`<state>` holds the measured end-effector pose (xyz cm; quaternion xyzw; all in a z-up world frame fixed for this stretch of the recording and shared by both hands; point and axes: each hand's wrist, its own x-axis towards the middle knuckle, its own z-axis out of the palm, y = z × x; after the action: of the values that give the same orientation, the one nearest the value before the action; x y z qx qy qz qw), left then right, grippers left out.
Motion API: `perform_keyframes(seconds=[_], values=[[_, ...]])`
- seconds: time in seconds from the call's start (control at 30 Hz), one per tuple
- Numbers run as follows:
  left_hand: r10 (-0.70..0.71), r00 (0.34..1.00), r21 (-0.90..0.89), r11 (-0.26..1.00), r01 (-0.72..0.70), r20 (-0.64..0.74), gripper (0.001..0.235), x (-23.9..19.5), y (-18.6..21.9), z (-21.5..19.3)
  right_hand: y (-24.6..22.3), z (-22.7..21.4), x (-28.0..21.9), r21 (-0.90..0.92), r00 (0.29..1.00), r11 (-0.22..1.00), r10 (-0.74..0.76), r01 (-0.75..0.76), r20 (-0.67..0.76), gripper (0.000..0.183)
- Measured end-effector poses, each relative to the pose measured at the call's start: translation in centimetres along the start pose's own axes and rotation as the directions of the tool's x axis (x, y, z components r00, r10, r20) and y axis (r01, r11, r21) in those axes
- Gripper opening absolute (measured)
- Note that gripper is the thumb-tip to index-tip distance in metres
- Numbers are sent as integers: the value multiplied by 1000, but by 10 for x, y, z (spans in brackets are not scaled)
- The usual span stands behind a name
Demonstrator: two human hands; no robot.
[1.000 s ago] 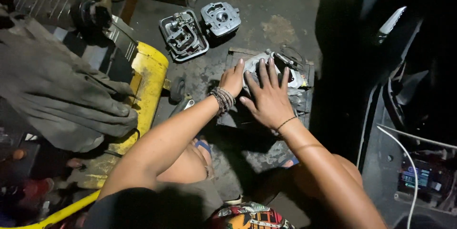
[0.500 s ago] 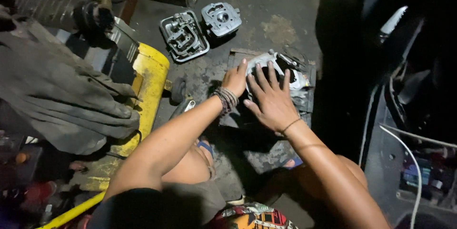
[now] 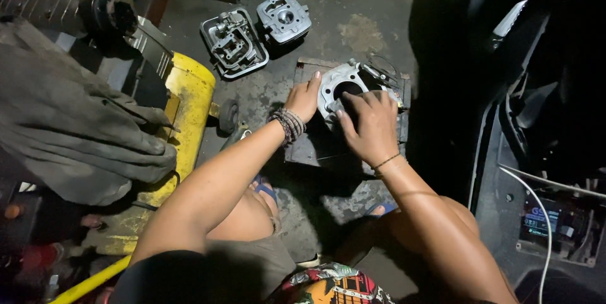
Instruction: Cleaning and inspecting the mating surface of a motorcycle cylinder block using a cloth and fingers.
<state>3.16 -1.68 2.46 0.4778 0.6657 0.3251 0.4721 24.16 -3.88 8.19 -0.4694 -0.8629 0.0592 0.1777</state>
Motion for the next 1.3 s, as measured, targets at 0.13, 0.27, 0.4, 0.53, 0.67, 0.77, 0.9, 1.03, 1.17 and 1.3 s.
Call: perform_keyframes(seconds=[0.13,0.27,0.4,0.53,0.67,0.77,0.9,1.03,1.17,1.3], values=[[-21,999,23,1000,21,25,83,-6,6,-3,2,12,10,-110,998,993,-40,44,40,46],[22,1000,-23,1000,-21,23,78,8,-7,1,-16,6,18,55,988,990,-127,132,-82,34],[37,999,-18,999,-36,33,77,7,-6,-2,-34,-10,19,-65,932,961,-278,270,-234,31],[60,998,-49,997,-59,29,74,6,-4,-2,-35,-18,4,-111,904,919,-392,378,-173,38],[61,997,-62,996,-58,48,72,7,-7,1,-37,-26,-16,-94,917,915,-382,393,119,67],[37,999,-60,998,-34,38,74,6,-1,0,-41,-37,-20,-108,914,914,-372,391,160,65],[-20,1000,-92,996,21,3,79,10,-8,10,-44,-28,-18,-123,916,916,-358,383,183,68],[-101,993,-72,992,105,66,89,-17,25,-4,-40,-7,-2,-136,928,920,-353,368,120,72],[-73,996,-44,996,75,48,80,2,-3,2,-42,-16,-11,-114,929,927,-339,357,150,73],[-52,998,-40,998,54,40,82,6,-8,2,-43,-34,-23,-122,921,924,-336,363,199,75]])
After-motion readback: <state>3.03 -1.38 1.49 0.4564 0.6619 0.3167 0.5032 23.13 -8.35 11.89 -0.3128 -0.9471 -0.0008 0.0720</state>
